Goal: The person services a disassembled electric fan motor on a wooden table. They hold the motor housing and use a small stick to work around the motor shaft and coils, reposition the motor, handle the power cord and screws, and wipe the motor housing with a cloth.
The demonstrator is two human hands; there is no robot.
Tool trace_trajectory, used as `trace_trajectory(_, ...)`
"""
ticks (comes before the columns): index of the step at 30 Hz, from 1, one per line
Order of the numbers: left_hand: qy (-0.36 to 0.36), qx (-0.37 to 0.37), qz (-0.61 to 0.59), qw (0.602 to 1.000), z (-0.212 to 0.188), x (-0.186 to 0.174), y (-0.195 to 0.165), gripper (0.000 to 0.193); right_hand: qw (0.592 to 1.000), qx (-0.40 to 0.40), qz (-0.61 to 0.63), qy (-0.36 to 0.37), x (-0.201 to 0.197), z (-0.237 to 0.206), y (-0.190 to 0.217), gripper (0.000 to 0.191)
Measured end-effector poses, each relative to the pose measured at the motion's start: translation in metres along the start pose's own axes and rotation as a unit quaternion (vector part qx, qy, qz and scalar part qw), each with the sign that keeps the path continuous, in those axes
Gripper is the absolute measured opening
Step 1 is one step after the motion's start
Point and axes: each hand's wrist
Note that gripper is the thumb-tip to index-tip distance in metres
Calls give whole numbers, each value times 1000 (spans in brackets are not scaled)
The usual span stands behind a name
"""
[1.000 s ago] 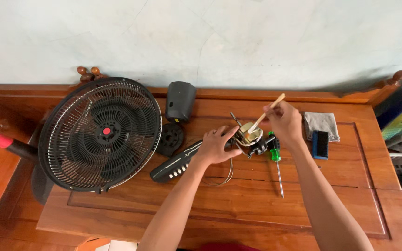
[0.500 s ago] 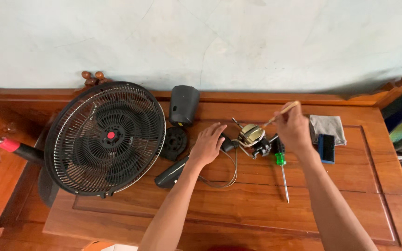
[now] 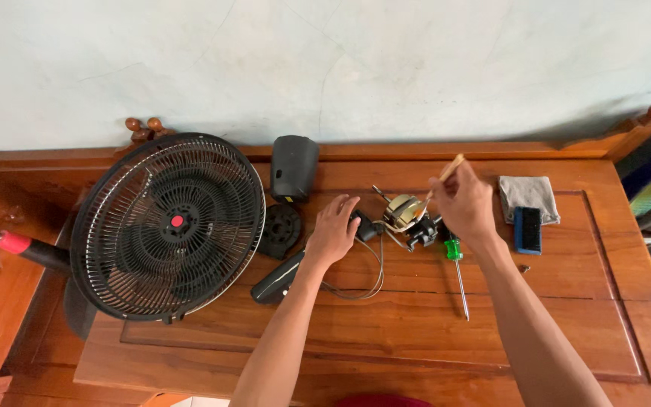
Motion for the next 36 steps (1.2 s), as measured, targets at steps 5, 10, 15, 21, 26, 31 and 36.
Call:
trace_trajectory(5,-13,-11,-6,1000,-2,3,0,44,998,-11,31,-53,5,-5,-3,23)
trace_trajectory(10,-19,-12,1,1000,-1,7,1,44,999,-16,-16,-48,4,-8,0,18)
trace_trajectory(15,-22,-15,1,1000,0,6,2,46,999,-21,40,-23,10,-14,10,19)
trace_trajectory(21,-32,-9,-6,999,-2,2,-1,46,991,78,94,-48,4,-9,-5,14)
trace_trajectory(26,-50,6,-4,999,-3,1,-3,46,916,162,343,-132,-2,-15,-37,16)
trace_trajectory(31,-66,20,-8,998,-3,2,-1,46,929,141,285,-190,-3,-25,-53,16)
trace_trajectory(36,-63,28,-3,998,-3,2,0,47,956,97,235,-150,0,-29,-49,16)
Point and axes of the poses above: each hand's wrist, its own z-axis towards the middle knuckle, its own x-axis out of the palm, y = z × x, and after that the axes turned 5 degrees about -x, right-handed
